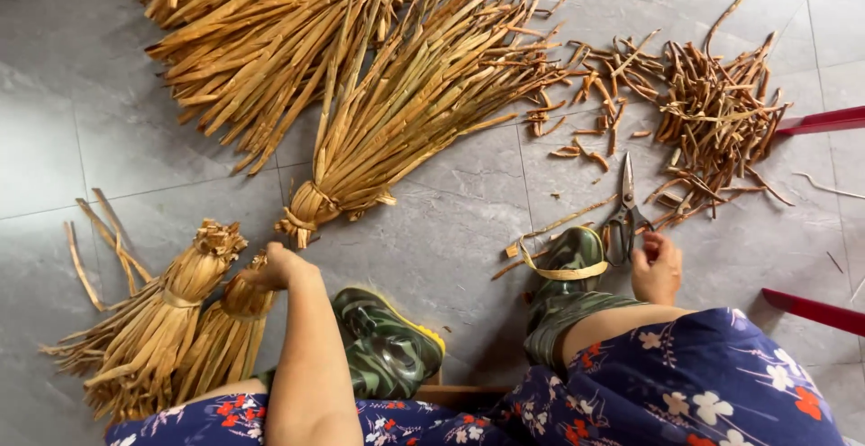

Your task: Bundling and trimming dried plant stalks using scissors and thin plant strips for binding.

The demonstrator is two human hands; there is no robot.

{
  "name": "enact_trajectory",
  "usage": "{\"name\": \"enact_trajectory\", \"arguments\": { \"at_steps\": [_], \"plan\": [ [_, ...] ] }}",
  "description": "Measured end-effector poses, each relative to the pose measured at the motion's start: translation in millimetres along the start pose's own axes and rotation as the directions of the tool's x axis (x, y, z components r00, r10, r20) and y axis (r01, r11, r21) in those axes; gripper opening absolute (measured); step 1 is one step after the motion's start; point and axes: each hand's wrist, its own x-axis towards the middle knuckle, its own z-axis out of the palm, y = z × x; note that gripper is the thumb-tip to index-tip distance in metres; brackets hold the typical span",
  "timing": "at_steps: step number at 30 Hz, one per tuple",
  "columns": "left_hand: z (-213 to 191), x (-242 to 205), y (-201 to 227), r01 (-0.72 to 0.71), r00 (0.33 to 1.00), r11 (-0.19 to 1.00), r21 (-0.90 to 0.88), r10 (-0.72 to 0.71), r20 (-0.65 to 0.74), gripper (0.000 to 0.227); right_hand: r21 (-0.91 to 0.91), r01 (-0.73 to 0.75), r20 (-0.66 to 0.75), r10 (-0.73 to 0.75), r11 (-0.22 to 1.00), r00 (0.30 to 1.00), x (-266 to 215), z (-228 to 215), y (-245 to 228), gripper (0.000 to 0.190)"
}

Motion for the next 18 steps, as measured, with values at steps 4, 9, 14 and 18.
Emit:
{"name": "enact_trajectory", "arguments": {
  "at_steps": [4,9,14,18],
  "plan": [
    [17.6,0.1,-13.3,-0.748,0.664,0.589,0.306,0.647,0.376,0.076,-0.139,0.139,0.042,-0.134,0.98,0.99,-16.8,-6.2,6.7,0.046],
    [38.5,-47.3,12.8,-0.835,0.536,0.348,0.426,0.345,0.77,0.102,-0.194,0.123,0.052,-0.115,0.973,0.992,-22.8,-13.5,-18.2,0.05],
    [31.9,-45.2,1.4,-0.815,0.552,-0.068,0.575,0.205,0.808,0.101,-0.266,0.083,0.199,-0.029,0.96,0.979,-7.7,-20.9,-60.4,0.067],
    [33.4,-41.2,11.3,-0.779,0.584,-0.219,0.587,0.086,0.807,0.096,-0.316,0.032,0.229,0.044,0.948,0.973,13.5,-17.9,-63.3,0.066]
  ]
}}
